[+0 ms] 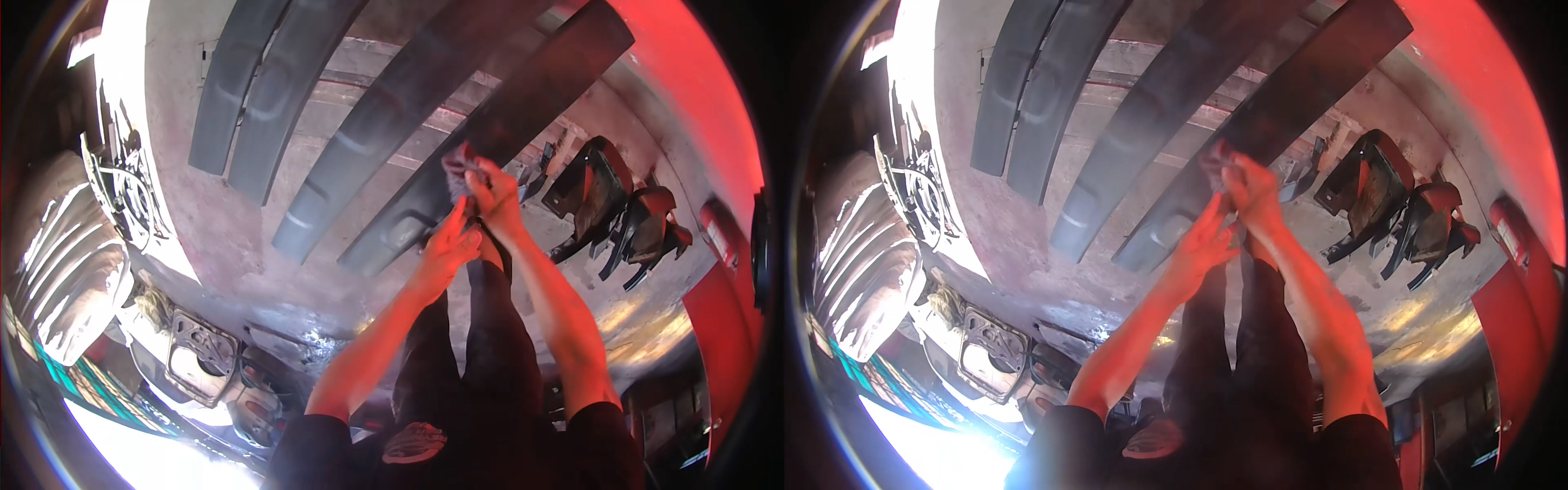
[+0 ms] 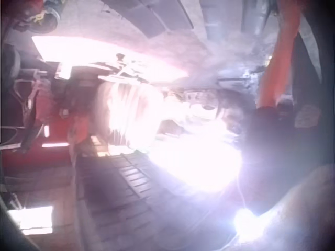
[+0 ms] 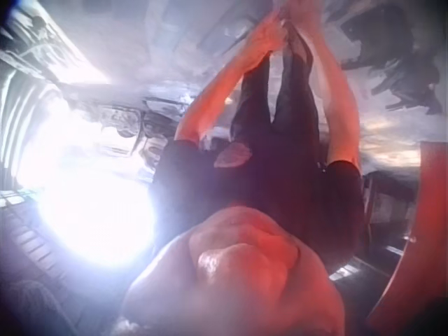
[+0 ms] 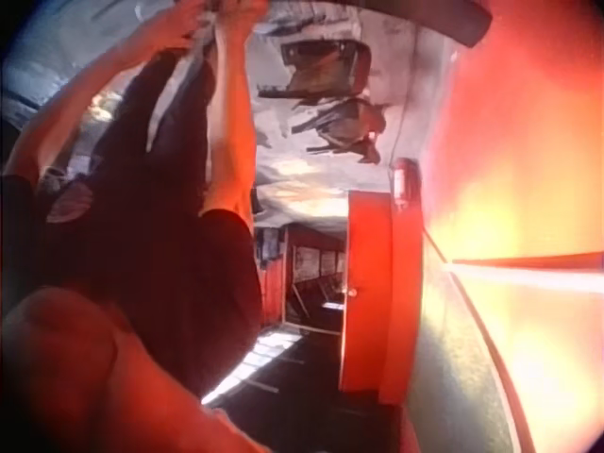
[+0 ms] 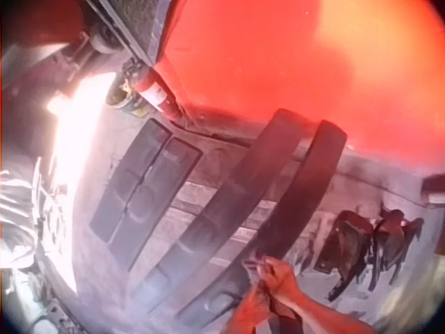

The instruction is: The person cleans various black plastic car parts, including a bumper and trim pieces, using a bucket of water and a cloth. They scrub the parts, rinse them, and place them on a wooden rack to dry.

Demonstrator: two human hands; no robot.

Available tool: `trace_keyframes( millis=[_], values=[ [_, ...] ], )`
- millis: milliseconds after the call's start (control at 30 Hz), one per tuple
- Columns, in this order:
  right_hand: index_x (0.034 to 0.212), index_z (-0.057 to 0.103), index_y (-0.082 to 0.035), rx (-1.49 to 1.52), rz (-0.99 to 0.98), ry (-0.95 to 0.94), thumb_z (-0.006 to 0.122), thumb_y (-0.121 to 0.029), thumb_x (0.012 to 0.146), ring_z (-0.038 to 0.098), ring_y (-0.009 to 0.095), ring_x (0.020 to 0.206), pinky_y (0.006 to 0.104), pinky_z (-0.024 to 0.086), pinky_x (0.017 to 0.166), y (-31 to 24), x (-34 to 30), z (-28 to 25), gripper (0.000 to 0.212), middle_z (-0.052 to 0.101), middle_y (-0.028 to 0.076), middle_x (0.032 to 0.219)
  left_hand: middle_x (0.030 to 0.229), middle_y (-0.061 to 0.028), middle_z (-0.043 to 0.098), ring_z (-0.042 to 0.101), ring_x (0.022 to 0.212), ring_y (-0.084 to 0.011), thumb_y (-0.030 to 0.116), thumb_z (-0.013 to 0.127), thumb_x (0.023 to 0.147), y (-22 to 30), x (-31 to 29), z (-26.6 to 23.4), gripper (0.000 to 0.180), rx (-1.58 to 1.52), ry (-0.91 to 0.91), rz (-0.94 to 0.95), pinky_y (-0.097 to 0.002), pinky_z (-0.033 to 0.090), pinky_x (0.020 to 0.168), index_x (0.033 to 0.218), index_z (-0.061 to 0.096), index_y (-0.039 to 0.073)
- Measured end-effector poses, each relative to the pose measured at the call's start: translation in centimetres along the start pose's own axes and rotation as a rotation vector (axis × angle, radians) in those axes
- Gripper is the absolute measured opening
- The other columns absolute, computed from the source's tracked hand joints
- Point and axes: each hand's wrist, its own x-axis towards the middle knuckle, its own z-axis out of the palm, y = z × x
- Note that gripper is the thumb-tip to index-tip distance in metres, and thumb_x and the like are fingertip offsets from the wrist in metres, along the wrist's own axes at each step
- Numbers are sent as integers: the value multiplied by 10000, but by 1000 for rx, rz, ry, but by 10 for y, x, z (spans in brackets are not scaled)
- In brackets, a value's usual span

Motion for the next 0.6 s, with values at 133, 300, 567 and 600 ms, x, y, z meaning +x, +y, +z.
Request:
trace_keyframes(
  millis=[133,300,567,600],
  values=[
    [1308,614,-3,-196,-105,376,642,-81,918,686,248,1033,354,542,851,-9,107,-83,398,688,184,1181,1345,-185,572,579,1201,-327,93,718,901,39,52,-98,523,823,469,525,-432,476,983,1389,541,29],
    [1279,638,-43,-753,-488,515,636,128,675,458,461,1273,495,452,1019,43,95,5,627,469,192,1464,1312,-205,586,558,1221,-399,190,792,827,113,125,-170,630,1473,661,817,-480,477,964,1375,522,36],
    [1220,699,-94,-196,-487,39,568,151,693,578,331,1179,383,472,1001,60,63,9,595,633,111,1322,1094,-168,714,658,1058,-355,285,898,688,166,170,-200,734,1323,379,370,-431,497,907,1307,559,88],
    [1260,682,-57,-61,-397,106,515,139,775,636,219,1051,314,490,946,39,65,7,550,692,89,1224,1069,-167,721,673,1014,-340,284,894,691,153,167,-228,678,1265,365,417,-419,504,886,1259,589,73]
  ],
)
